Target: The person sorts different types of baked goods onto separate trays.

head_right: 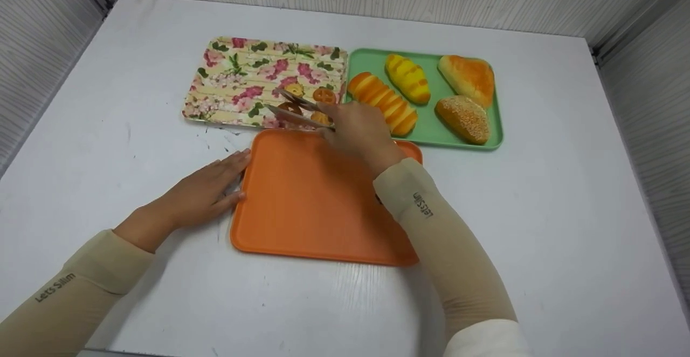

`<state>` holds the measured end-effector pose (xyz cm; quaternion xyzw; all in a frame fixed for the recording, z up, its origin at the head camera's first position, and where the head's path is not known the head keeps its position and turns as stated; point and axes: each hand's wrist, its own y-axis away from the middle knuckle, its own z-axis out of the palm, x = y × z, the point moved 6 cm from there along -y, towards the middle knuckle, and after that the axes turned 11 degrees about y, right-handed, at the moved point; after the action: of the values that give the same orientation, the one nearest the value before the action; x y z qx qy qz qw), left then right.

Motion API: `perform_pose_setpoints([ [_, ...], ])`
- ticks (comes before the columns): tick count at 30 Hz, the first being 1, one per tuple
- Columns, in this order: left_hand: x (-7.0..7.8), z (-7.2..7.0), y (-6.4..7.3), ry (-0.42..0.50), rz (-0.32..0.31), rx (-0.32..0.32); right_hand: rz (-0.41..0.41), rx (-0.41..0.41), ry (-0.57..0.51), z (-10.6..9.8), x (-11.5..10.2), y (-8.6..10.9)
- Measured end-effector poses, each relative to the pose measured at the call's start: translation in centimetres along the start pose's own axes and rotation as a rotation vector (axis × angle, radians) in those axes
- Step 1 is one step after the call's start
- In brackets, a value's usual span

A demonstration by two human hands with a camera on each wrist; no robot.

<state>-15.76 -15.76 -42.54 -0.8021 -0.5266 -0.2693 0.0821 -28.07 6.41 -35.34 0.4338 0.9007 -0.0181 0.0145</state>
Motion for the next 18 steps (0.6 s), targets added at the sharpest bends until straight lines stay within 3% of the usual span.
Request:
perform_pose_setpoints([
  [5,-0.04,0.01,-0.05,0.007,-0.002,-0.003,0.025,-0.04,0.011,0.55,0.39,-0.35],
  [18,0.08,-0.05,-0.04,-0.001,0.008,-0.005,0.026,-0.028,-0.019,0.82,0.56,-0.32],
])
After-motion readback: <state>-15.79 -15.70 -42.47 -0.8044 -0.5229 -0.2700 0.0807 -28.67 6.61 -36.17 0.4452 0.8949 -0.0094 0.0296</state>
